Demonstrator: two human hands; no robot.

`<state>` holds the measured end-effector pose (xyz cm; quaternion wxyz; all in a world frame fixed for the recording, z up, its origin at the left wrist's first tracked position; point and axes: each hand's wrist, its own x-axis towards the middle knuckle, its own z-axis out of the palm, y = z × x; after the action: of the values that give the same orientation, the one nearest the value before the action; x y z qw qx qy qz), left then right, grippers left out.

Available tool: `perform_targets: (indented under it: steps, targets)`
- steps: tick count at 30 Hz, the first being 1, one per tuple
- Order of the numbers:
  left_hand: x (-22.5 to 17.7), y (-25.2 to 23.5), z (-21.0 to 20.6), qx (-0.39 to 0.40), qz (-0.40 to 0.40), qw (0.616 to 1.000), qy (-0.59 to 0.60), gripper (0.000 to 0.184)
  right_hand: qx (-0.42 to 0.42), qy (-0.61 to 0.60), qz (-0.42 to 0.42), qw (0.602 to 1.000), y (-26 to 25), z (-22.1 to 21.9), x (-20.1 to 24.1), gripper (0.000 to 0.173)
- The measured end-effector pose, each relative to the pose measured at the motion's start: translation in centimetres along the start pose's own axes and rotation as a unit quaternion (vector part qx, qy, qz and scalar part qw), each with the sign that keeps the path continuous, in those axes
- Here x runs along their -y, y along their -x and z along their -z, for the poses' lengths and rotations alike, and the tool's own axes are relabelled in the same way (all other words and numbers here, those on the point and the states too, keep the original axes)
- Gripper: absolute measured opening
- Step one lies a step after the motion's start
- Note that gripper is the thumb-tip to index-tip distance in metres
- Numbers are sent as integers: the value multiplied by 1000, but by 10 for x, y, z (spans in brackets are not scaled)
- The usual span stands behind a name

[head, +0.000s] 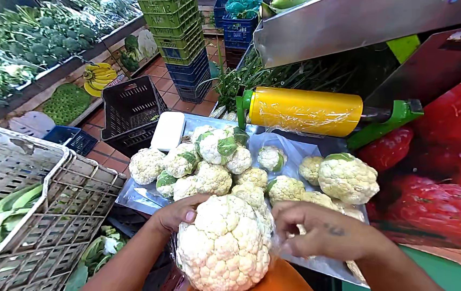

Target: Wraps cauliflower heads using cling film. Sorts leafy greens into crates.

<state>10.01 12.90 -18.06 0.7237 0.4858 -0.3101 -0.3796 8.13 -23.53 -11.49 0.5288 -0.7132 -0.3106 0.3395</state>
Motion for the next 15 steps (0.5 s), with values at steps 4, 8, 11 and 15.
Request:
perform_targets:
  steps: [4,8,11,15]
  targets:
    - [-3,2,-1,8,-20,1000,-14,61,-128,-92,9,987,23,27,-38,16]
    - [1,1,1,8,-31,999,2,62,-156,-125,-23,980,24,10,-43,43]
    - [1,0,1,20,-25,999,18,60,-100,-114,-19,988,10,-14,-27,56]
    - [-4,-7,-4,41,5,999,7,64,-353,-205,103,907,-11,-50,-13,31]
